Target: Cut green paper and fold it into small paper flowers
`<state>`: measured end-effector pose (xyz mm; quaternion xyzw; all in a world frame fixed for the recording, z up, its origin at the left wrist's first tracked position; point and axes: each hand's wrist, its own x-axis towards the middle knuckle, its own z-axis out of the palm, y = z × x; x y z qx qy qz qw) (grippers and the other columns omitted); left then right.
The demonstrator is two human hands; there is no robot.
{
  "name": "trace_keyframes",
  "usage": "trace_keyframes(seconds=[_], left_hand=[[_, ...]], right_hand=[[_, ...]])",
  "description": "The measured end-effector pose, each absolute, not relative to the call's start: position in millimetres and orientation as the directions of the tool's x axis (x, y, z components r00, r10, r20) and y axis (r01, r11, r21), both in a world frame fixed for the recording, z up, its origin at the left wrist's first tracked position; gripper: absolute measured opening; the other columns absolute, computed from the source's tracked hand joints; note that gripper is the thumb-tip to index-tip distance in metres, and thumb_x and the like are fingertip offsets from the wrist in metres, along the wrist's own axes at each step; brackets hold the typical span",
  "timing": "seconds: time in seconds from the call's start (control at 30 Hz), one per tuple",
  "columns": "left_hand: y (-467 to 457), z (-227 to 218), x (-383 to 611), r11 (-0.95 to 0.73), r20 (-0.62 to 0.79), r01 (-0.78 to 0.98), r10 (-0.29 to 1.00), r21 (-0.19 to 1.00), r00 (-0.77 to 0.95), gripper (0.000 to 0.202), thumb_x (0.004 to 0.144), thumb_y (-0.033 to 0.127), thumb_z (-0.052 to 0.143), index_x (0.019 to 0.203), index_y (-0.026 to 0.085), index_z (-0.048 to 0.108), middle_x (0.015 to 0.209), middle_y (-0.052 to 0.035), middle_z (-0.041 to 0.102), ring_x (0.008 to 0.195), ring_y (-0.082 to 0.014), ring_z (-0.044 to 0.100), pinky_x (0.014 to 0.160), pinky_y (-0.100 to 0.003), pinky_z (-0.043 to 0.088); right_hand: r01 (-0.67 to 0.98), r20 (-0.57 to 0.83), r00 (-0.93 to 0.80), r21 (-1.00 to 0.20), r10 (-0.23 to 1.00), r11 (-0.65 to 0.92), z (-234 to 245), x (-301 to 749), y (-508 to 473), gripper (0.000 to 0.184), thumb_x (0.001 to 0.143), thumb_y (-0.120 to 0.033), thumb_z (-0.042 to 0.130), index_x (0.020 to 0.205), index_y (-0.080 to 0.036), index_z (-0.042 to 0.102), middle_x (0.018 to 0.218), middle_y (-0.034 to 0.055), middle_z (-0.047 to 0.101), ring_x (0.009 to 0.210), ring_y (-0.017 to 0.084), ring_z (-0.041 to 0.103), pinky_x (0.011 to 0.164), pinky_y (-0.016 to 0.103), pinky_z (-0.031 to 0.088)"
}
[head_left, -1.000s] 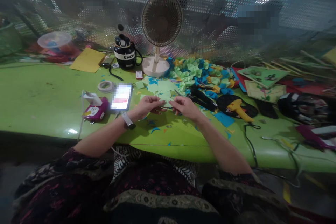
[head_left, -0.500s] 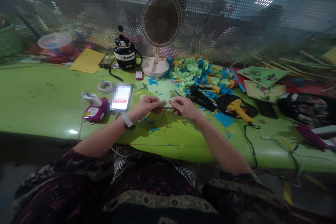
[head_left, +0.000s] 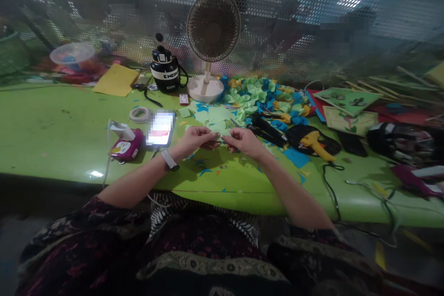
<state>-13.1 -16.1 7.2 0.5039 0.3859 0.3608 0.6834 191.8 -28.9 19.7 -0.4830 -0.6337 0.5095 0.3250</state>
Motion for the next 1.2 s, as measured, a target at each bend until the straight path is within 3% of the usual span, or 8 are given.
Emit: trace_keyframes(seconds=[1.0,1.1,1.2], left_hand=[[-7.5,2.8,-17.9,0.219,-0.164,-0.069,0.873,0.973,0.458,0.023,0.075,0.027,0.081,0.081,0.011,0.066,0.075,-0.0062,0.075,0.066,-0.0127,0.071,0.073,-0.029,0.060],[-5.0,4.9,-18.7,0.216,-0.164,-0.083,0.894,0.973,0.416,0.020,0.077,0.024,0.080,0.077,0.012,0.064,0.071,-0.0040,0.073,0.062,-0.0113,0.070,0.069,-0.026,0.059],[-2.0,7.7,-21.1,0.227,-0.166,-0.128,0.914,0.966,0.369,0.018,0.078,0.022,0.079,0.076,0.012,0.063,0.070,-0.0035,0.073,0.064,-0.0121,0.071,0.069,-0.026,0.059]], right_hand=[[0.336,-0.059,-0.312,-0.940,0.948,0.052,13.0,194.8,-22.6,0.049,0.069,-0.065,0.074,0.069,-0.020,0.054,0.058,-0.0011,0.061,0.049,0.012,0.054,0.052,0.028,0.045],[0.503,0.013,-0.263,-0.851,0.965,0.149,18.0,204.5,-20.9,0.043,0.077,-0.062,0.068,0.073,-0.020,0.058,0.064,0.0010,0.063,0.056,0.014,0.057,0.058,0.029,0.045],[0.777,0.059,-0.277,-0.573,0.959,0.260,20.6,215.9,-19.3,0.030,0.078,-0.048,0.071,0.081,-0.020,0.065,0.081,0.0050,0.069,0.070,0.017,0.060,0.062,0.028,0.042]])
